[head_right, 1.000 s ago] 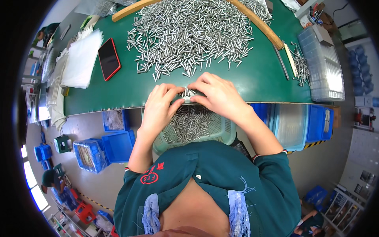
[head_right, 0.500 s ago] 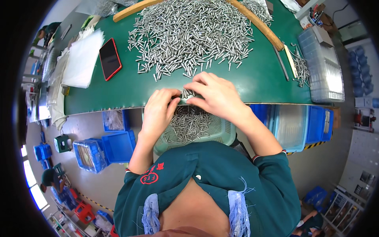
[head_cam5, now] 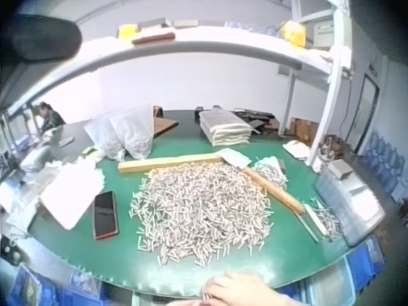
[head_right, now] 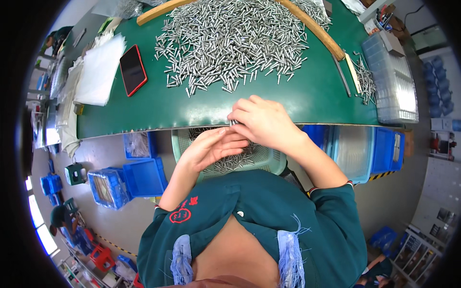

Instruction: Sorting small metal pins and placing them into a bin on a manufacturing workbench.

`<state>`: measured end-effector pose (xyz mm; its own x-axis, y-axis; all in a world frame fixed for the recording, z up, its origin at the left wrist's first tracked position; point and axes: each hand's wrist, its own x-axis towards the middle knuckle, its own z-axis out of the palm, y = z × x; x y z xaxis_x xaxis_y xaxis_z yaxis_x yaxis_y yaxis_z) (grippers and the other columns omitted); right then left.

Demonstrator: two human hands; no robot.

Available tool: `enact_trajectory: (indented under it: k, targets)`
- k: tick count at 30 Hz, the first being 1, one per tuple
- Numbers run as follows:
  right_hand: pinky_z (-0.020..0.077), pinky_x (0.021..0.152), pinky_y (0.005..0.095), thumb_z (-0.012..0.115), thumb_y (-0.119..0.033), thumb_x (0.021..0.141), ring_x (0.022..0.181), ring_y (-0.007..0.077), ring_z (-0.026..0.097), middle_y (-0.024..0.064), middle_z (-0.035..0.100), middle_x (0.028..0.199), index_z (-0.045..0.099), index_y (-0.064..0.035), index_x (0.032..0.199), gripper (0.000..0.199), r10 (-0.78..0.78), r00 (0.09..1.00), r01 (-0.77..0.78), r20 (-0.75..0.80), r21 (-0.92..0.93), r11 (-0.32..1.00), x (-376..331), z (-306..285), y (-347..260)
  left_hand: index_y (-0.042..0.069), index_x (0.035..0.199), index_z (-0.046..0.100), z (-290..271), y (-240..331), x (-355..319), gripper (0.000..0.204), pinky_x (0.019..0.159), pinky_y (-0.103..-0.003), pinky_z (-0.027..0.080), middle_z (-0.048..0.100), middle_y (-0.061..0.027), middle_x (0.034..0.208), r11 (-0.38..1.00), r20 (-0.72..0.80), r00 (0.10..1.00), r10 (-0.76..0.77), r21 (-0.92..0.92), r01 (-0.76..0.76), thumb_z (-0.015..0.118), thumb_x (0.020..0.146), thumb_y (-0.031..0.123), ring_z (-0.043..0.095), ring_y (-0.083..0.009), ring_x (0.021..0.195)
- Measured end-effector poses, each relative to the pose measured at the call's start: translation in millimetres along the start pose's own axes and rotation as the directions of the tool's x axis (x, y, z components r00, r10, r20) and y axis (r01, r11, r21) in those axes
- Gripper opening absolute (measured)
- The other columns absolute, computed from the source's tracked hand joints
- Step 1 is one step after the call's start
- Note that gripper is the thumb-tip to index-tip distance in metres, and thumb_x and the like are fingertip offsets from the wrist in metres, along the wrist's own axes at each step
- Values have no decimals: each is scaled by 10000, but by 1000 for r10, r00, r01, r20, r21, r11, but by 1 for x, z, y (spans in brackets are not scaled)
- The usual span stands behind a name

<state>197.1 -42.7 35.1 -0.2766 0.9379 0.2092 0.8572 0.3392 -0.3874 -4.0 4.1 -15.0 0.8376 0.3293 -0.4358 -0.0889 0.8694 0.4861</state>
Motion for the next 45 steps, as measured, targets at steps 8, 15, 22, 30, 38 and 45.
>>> enact_trajectory:
  k: [8,15,22,30,38,45]
  targets:
    - [535,734,334,693,-180,820,886,213,624,-3,620,1030,661,-122,1051,241,9,997,-21,76,152,988,-16,-5,-13,-50,1190,544,-4,-9,16,289,920,-367,541,637,-158,1129,999,90,995,-37,-7,38,491,996,157,650,-254,1040]
    - [527,749,354,623,-112,866,905,243,629,65,592,1043,627,-114,1164,298,166,982,-191,94,466,864,-20,-5,-13,-19,1237,548,15,1,3,318,868,-312,543,646,-128,1135,919,-5,999,54,392,-48,478,1011,192,658,-211,1023]
    - [522,743,331,634,-126,883,852,233,632,91,573,1045,638,-115,1175,293,191,981,-181,32,510,841,-15,-11,-16,-19,1268,557,27,17,-8,339,865,-294,534,657,-110,1114,858,13,993,118,503,-108,474,1009,183,657,-184,1007]
    - [460,682,260,636,-68,873,815,126,566,51,567,1048,650,-95,1192,321,231,971,-216,53,602,769,-16,-10,-17,-26,1283,546,28,26,-11,370,874,-296,533,653,-130,1124,863,35,997,64,501,-72,464,1018,220,657,-198,1016]
    - [514,734,308,624,-128,899,854,195,633,79,586,1040,657,-80,1146,254,230,971,-216,59,617,757,-15,-14,-15,-61,1273,534,29,28,-11,375,874,-310,552,654,-195,1128,898,28,998,54,436,-61,474,1013,203,667,-243,1027]
    - [500,695,249,655,-45,856,829,130,623,42,631,951,690,-42,1036,183,163,984,-111,-71,472,875,-17,-9,-7,-79,1235,543,27,28,-6,348,870,-305,549,655,-195,1123,881,9,998,69,468,-65,471,1011,177,668,-244,1018]
